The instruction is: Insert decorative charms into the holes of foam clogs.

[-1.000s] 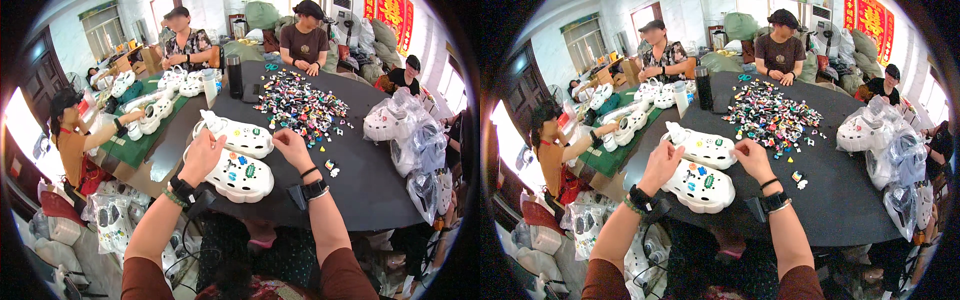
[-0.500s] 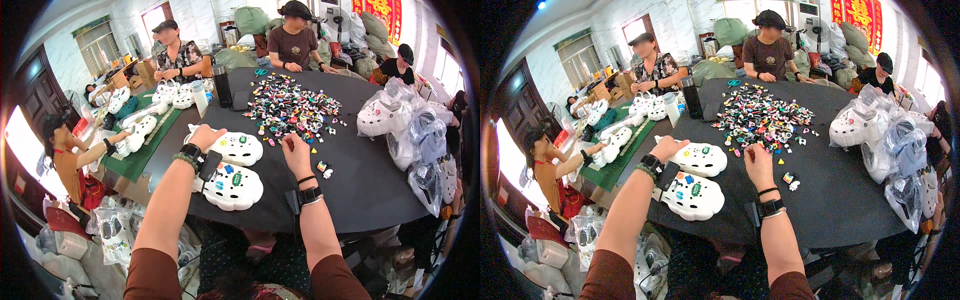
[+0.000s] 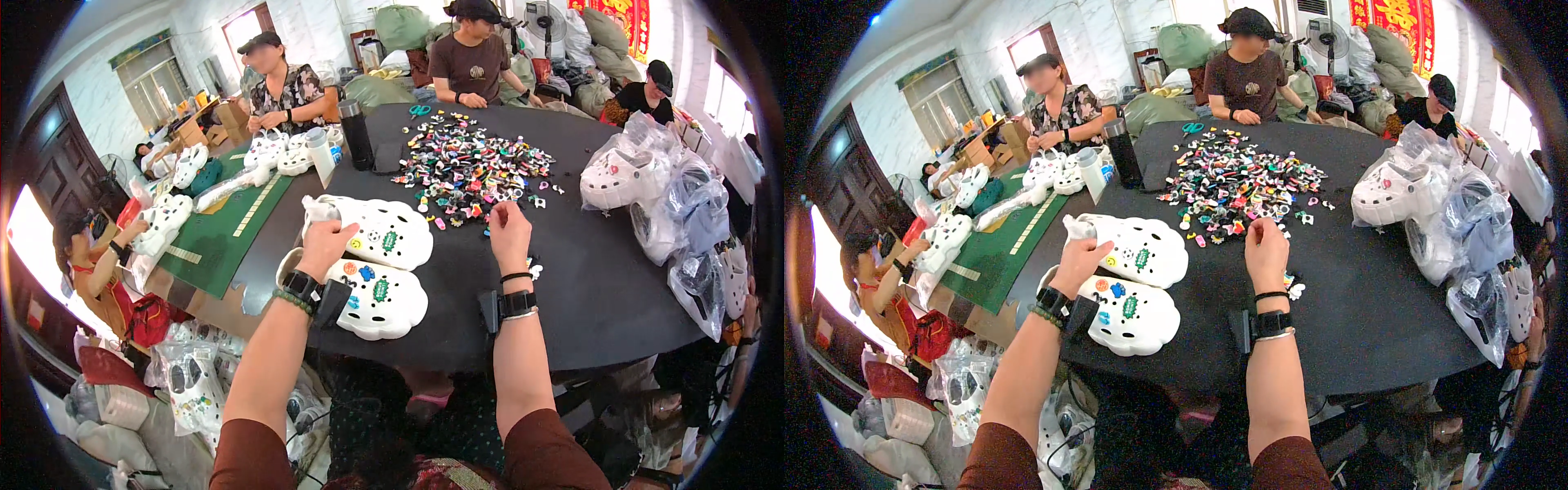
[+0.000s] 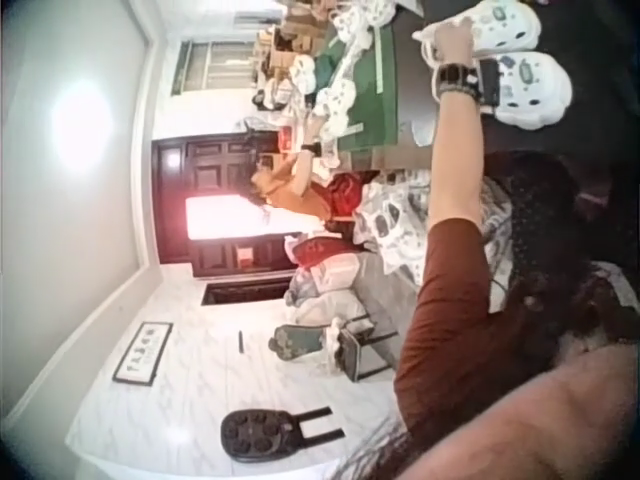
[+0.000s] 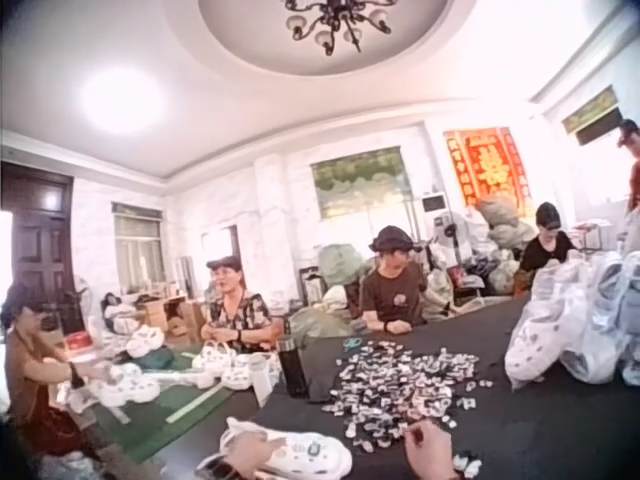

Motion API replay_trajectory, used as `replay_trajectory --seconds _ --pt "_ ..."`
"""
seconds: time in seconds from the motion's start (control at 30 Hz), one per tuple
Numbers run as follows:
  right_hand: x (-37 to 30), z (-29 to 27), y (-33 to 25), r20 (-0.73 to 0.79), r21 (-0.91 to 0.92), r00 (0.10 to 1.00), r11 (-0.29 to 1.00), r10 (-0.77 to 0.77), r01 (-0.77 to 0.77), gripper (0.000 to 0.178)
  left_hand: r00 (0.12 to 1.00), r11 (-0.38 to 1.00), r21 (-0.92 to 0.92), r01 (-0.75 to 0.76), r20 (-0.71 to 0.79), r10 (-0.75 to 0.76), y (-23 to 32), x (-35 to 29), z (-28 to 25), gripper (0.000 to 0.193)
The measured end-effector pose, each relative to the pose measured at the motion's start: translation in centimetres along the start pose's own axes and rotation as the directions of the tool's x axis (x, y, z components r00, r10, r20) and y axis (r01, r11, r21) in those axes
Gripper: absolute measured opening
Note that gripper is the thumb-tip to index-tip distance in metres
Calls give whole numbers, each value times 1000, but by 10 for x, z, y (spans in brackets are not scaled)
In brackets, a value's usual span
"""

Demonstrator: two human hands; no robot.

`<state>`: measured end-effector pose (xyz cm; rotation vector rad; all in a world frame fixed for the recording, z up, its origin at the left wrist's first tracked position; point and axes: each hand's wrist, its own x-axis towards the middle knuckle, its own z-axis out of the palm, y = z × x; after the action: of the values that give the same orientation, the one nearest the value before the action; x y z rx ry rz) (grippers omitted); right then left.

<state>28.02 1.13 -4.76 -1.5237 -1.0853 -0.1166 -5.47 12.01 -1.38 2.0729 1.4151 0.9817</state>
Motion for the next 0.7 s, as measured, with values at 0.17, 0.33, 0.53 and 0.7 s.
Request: replay_trajectory --seconds 0.17,0.33,0.53,0.7 --pt "0 -3 11 41 -90 999 996 15 -11 10 999 997 83 3 38 -6 9 -4 -5 41" --pt "3 2 37 82 -225 995 972 -55 72 9 997 984 180 10 79 -25 18 -6 -11 42" --pt "-5 1 32 130 -390 990 915 -57 104 12 998 986 168 9 55 -19 28 -12 -11 42" --pt "-11 0 25 203 -466 977 884 67 36 21 999 980 199 -32 36 25 25 -9 -7 42"
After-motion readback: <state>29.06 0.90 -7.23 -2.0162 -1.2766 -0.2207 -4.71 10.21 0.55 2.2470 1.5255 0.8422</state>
